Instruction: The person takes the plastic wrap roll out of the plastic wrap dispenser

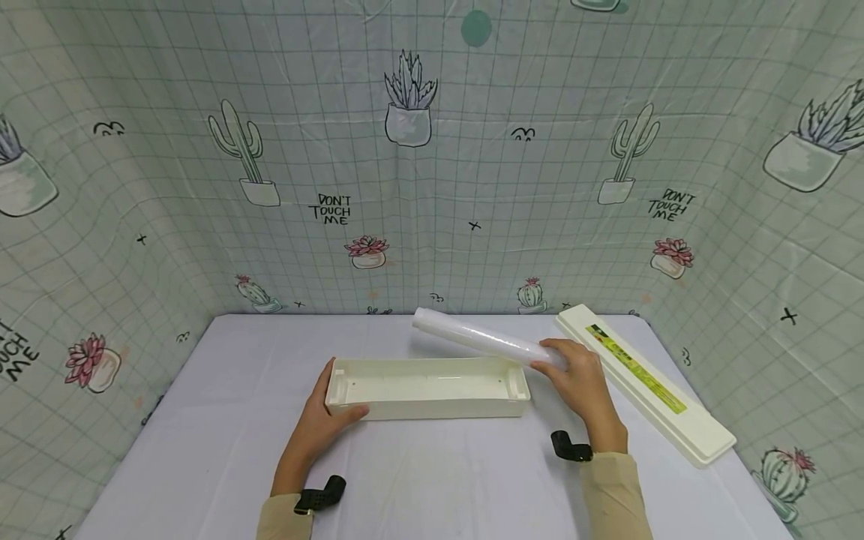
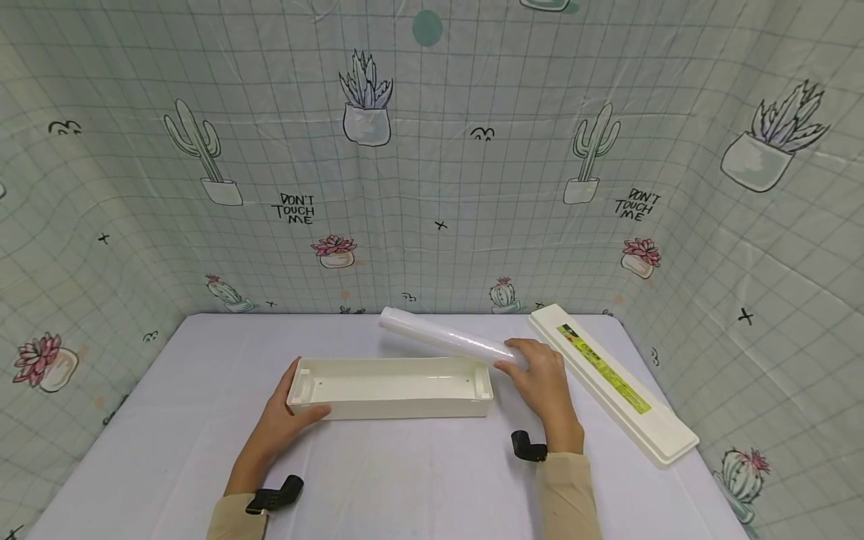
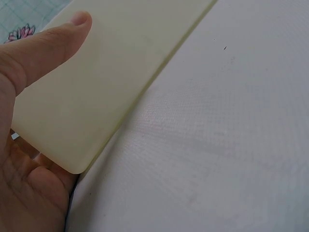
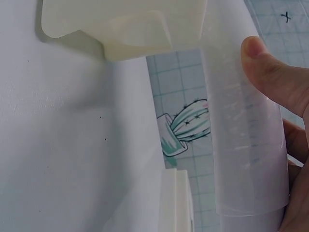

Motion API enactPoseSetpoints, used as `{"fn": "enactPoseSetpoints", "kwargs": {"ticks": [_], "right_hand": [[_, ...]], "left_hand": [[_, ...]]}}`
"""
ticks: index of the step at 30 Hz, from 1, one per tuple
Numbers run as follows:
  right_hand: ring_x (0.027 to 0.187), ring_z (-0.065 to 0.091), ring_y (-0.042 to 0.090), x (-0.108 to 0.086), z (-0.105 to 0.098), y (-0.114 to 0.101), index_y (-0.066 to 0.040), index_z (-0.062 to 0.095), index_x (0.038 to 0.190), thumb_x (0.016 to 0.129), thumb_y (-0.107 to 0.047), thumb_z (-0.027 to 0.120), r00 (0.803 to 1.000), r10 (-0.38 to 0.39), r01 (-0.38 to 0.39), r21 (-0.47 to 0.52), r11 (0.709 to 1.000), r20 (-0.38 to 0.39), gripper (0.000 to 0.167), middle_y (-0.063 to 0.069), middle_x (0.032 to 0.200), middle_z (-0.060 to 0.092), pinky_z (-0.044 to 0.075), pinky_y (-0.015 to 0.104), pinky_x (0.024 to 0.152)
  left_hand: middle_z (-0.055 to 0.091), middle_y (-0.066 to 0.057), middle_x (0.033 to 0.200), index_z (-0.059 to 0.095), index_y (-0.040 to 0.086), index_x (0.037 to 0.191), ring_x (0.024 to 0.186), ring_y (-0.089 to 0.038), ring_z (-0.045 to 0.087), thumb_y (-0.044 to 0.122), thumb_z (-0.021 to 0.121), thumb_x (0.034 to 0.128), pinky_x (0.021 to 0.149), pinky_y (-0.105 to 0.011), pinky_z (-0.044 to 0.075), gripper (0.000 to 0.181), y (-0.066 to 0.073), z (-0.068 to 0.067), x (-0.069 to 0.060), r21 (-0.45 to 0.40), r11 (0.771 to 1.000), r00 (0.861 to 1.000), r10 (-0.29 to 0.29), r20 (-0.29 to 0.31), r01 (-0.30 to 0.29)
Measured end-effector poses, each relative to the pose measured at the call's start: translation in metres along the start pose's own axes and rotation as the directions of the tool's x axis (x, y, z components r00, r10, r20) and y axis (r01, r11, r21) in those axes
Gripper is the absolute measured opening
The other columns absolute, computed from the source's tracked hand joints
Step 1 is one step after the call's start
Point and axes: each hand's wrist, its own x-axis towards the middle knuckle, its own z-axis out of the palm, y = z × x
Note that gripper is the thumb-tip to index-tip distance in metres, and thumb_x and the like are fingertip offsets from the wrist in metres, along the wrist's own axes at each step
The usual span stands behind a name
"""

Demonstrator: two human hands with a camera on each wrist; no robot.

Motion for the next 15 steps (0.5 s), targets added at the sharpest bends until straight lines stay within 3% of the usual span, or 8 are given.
{"fn": "enactPoseSetpoints", "kwargs": {"ticks": [15], "right_hand": [[0.109, 0.069, 0.044, -0.0010, -0.0009, 0.0067, -0.002, 0.074, 0.112, 0.075, -0.013, 0.091, 1.000, 0.027, -0.027, 0.002, 1.000, -0.011, 0.042, 0.022, 0.114, 0.074, 0.045, 0.062, 0.092]], "left_hand": [[0.021, -0.015, 0.171, 0.006, 0.015, 0.167, 0.156, -0.040, 0.020, 0.024, 0.084, 0.0866, 0.123, -0.065, 0.019, 0.113, 0.0022, -0.0002, -0.0005, -0.008, 1.000, 1.000, -0.004, -0.002, 0.004]]}}
